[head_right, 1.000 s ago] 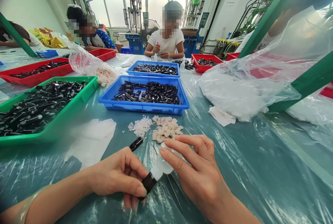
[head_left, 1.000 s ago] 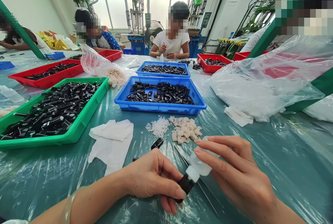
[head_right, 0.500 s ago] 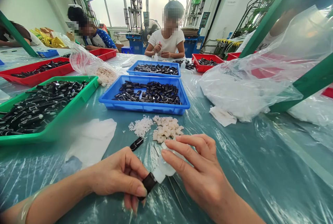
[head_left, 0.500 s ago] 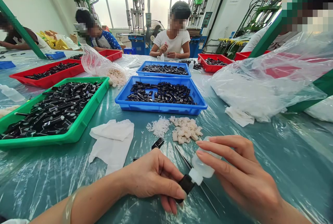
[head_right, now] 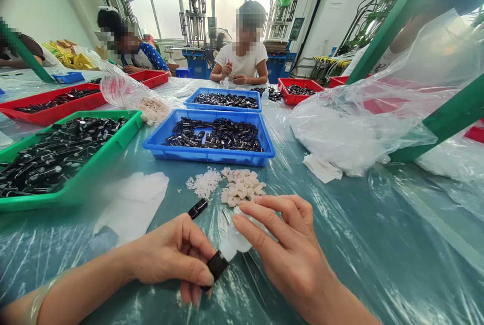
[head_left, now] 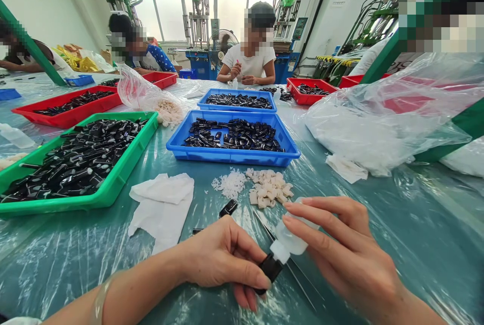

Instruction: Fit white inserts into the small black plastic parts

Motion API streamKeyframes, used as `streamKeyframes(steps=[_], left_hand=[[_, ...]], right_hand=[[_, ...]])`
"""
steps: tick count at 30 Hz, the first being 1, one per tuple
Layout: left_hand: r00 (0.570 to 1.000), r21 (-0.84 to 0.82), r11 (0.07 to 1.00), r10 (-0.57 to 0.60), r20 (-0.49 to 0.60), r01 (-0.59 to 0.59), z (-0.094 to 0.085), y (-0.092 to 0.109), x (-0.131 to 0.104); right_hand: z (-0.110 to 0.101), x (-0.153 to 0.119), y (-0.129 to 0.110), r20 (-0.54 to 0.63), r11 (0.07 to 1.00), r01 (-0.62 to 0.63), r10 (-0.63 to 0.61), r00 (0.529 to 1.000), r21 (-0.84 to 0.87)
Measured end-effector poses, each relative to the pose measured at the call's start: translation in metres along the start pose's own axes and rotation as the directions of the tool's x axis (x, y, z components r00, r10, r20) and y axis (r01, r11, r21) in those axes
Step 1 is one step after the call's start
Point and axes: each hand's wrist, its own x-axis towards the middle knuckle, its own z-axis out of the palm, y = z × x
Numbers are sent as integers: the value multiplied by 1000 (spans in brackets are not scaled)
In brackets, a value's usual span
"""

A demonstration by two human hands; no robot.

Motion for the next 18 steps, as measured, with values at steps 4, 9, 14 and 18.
streamKeyframes(steps=[4,9,14,18], left_hand=[[1000,-8,1000,-6,-5,6,0,1,0],[1000,-24,1000,2,-14,-2,1,2,-1],[1000,-21,1000,14,-18,-14,0,0,0],[1000,-18,1000,12,-11,-12,-1,-2,1]], right_hand=[[-1,0,1,11,1000,18,-18,1000,-2],[1,-6,4,7,999,2,-2,1000,35],[3,-8,6,-10,999,-8,8,1000,32],[2,-3,3,5,1000,1,-1,1000,-25]])
